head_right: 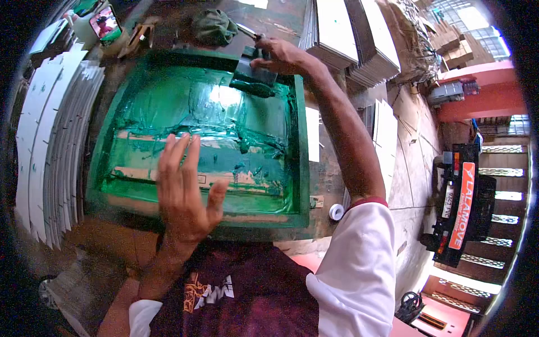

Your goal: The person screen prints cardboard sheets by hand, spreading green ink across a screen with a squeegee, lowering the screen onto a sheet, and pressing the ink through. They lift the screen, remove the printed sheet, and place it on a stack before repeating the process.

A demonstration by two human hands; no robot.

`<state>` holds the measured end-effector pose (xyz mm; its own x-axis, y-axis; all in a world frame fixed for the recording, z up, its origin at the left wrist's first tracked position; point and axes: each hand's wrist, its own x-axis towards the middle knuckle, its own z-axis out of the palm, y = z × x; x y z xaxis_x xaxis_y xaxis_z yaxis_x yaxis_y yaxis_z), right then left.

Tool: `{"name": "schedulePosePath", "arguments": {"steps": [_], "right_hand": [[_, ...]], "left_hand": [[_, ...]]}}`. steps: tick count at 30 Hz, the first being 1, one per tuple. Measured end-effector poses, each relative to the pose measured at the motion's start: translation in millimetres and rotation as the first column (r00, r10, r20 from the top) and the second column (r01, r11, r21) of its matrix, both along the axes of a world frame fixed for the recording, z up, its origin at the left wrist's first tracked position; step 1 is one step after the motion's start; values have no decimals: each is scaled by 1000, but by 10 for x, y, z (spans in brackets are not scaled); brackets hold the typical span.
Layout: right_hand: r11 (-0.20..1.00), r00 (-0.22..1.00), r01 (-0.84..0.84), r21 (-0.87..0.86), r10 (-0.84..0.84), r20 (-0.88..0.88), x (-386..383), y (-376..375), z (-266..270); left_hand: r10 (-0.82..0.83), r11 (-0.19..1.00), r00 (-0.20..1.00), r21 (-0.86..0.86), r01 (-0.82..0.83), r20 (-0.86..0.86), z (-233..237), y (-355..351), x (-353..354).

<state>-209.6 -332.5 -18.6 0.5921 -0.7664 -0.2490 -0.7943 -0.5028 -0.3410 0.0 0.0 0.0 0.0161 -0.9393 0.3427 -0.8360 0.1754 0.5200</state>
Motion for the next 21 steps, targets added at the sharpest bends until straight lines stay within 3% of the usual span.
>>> {"name": "schedulePosePath", "arguments": {"steps": [2,7,10,14,16,20,21], "right_hand": [[998,998,-55,11,55,26,-29,132,19],[993,996,-83,-79,84,2,78,-108,-117],[994,997,-72,88,72,3,157,-187,-113],[997,999,-47,58,46,13,164,-174,13],[974,984,29,223,-67,168,115,-105,168],[964,986,-37,264,-8,166,-42,287,527],[974,969,-55,219,-1,246,-127,391,492]], "left_hand": [[39,993,993,-119,-26,112,66,190,-8],[3,1000,995,-5,-2,97,-189,-23,-14],[1,1000,996,-1,-1,93,-184,-19,-8],[23,1000,996,9,-24,83,-170,-12,-12],[27,1000,997,7,-27,71,-176,-12,-7],[28,1000,998,7,-28,48,-179,-7,-15],[26,1000,999,8,-26,43,-181,-5,-13]]}}
